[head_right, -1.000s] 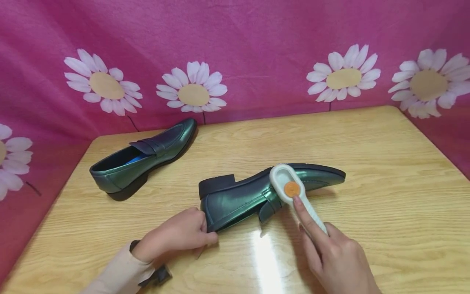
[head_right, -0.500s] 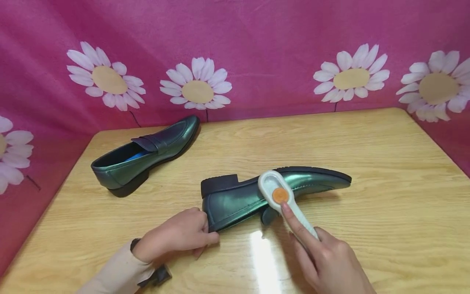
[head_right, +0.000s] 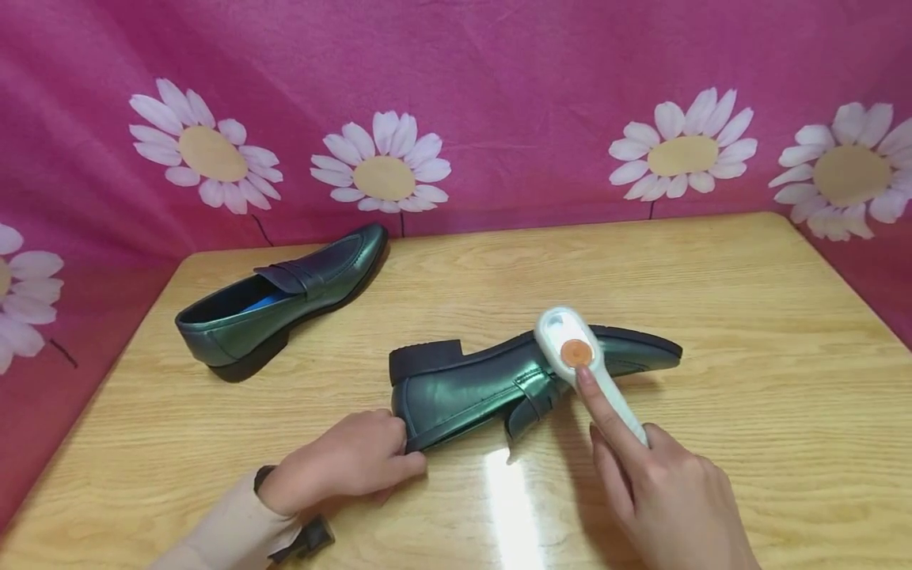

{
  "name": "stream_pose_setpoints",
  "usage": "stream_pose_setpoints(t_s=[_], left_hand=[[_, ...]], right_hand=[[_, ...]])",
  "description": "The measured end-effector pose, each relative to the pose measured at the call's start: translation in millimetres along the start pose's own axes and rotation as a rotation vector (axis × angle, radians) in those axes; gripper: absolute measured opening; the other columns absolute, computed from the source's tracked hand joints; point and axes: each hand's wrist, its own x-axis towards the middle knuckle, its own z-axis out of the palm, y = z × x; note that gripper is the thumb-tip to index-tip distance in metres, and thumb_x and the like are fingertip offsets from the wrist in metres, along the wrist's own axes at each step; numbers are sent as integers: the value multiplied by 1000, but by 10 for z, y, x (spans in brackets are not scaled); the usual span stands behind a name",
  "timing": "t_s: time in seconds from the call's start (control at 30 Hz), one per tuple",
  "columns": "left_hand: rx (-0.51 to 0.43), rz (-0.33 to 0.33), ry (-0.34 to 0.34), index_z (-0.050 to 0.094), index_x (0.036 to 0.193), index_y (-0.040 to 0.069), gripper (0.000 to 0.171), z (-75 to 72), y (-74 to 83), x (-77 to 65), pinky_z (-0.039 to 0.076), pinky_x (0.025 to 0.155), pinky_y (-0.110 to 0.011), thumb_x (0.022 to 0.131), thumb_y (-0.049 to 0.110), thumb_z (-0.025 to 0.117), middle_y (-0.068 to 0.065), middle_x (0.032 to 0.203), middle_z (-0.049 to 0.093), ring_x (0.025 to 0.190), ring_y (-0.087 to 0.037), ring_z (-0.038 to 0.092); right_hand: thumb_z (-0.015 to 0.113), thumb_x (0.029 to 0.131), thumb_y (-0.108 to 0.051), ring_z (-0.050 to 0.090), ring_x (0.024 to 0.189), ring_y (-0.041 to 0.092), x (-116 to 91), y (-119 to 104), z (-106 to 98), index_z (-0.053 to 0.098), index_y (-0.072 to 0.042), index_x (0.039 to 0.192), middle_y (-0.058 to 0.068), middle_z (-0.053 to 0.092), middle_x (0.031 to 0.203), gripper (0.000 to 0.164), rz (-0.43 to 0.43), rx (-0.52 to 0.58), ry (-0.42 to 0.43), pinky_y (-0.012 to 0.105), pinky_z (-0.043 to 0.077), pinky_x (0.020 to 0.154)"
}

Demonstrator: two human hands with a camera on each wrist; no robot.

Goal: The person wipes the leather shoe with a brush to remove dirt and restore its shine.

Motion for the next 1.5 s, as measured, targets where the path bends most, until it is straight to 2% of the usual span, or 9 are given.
stream_pose_setpoints(t_s=[0.17, 0.23, 0.37, 0.57, 0.63, 0.97, 1.13, 1.37, 1.5], left_hand=[[-16, -16, -10, 53, 40, 15, 55, 0, -16, -13, 36, 48, -27, 91, 35, 55, 5, 38, 41, 45, -15, 47], [-9, -9, -12, 53, 39, 15, 55, 2, -18, -13, 36, 49, -26, 90, 34, 55, 5, 38, 42, 46, -15, 47], [-4, 3, -16, 53, 39, 15, 54, 5, -14, -7, 37, 49, -26, 90, 33, 54, 5, 39, 44, 46, -15, 48], [-38, -1, -18, 53, 39, 15, 54, 0, 0, -3, 35, 47, -27, 90, 33, 54, 5, 38, 42, 45, -15, 47], [-38, -2, -23, 53, 39, 15, 55, -2, 3, -3, 35, 47, -27, 91, 32, 54, 5, 38, 42, 45, -16, 47], [-19, -3, -35, 54, 40, 14, 55, 1, -6, -4, 35, 49, -27, 92, 32, 53, 4, 38, 43, 46, -16, 47], [-27, -5, -35, 54, 40, 14, 55, 4, -14, -1, 35, 48, -27, 92, 32, 52, 4, 38, 43, 45, -16, 47], [-14, -4, -24, 53, 38, 15, 56, -7, -3, 6, 37, 50, -27, 91, 32, 52, 4, 39, 44, 48, -15, 48], [-7, -5, -26, 54, 39, 16, 56, -6, 1, 6, 37, 50, -26, 92, 33, 52, 4, 39, 45, 48, -15, 48]], right_hand=[[27, 101, -53, 23, 49, -4, -55, -126, 121, 53, -23, 139, -17, 27, 60, 55, -154, 166, 44, 15, 23, 42], [32, 101, -51, 20, 49, -6, -92, -184, 147, 55, -25, 138, -18, 26, 62, 50, -176, 199, 24, 13, 21, 43], [38, 101, -51, 17, 47, -5, -126, -214, 115, 52, -33, 139, -17, 24, 62, 45, -136, 138, -26, 15, 20, 42], [18, 98, -61, 17, 45, 3, -56, -58, 18, 47, -34, 143, -10, 22, 58, 60, -5, -15, 45, 22, 18, 42], [19, 99, -60, 17, 44, 4, -42, -24, 2, 44, -33, 145, -9, 22, 56, 59, 21, -40, 46, 23, 18, 42], [28, 101, -54, 18, 48, -5, -110, -200, 128, 55, -26, 138, -17, 25, 60, 54, -124, 157, 60, 13, 18, 42], [25, 100, -55, 17, 47, -5, -97, -197, 108, 56, -29, 137, -16, 24, 61, 54, -130, 132, 45, 14, 18, 42], [19, 97, -61, 20, 45, 0, -5, -61, 25, 50, -30, 141, -12, 25, 56, 62, -39, 25, 64, 21, 22, 40], [23, 99, -59, 21, 47, -3, -25, -90, 61, 54, -27, 138, -16, 26, 57, 59, -104, 104, 61, 17, 23, 41]])
